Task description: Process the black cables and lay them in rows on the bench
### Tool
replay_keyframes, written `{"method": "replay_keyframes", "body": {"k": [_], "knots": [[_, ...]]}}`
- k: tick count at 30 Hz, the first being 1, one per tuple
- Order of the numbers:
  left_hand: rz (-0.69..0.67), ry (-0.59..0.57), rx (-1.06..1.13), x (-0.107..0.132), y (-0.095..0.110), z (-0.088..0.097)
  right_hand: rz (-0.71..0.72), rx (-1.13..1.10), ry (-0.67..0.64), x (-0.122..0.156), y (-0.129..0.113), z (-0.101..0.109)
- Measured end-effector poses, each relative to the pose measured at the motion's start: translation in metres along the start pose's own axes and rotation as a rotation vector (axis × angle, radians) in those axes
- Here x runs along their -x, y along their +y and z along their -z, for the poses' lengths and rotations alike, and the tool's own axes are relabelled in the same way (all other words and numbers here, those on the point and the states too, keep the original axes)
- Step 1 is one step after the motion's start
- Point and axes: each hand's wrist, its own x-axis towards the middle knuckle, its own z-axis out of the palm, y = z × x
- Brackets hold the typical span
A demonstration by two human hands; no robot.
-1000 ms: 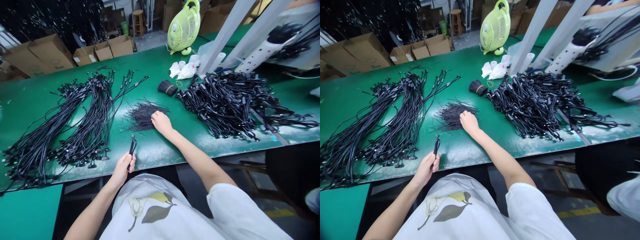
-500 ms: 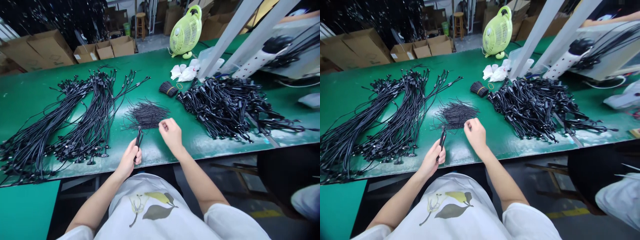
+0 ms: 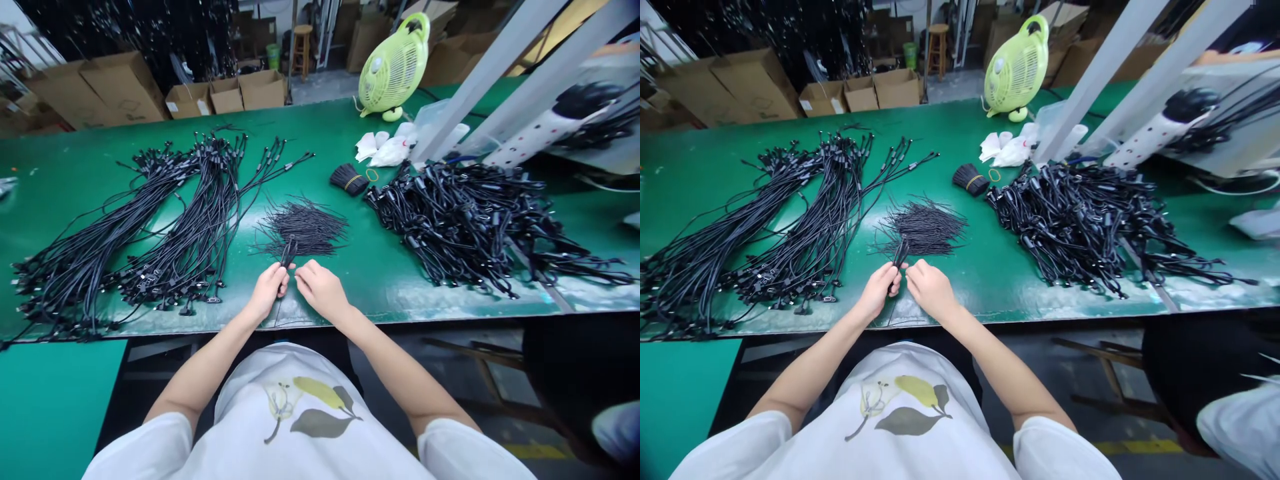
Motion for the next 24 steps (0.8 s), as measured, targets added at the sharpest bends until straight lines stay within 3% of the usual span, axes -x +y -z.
{"method": "replay_keyframes", "body": {"k": [2,6,10,13,15,20,24], "knots": [[-0.051,0.046,-0.126,0.004,0.003,0.005,0.108,0.057,-0.020,0.001,-0.003,0.004],[-0.131,0.185,-0.138,0.011,0.020,0.029,0.098,-0.147,-0.043,0.024,-0.008,-0.001],[-0.034,0.189,0.054,0.020,0.034,0.046,0.396,-0.381,-0.428,0.053,-0.011,-0.025],[0.061,0.105,0.115,0.030,0.033,0.040,0.467,-0.495,-0.556,0.047,-0.003,-0.041],[0.076,0.079,0.135,0.034,0.031,0.033,0.473,-0.487,-0.522,0.026,0.005,-0.050],[0.054,0.100,0.133,0.043,0.034,0.030,0.332,-0.179,-0.267,-0.032,0.023,-0.069],[0.041,0.135,0.136,0.053,0.039,0.039,0.191,-0.156,-0.061,-0.040,0.019,-0.054]]}}
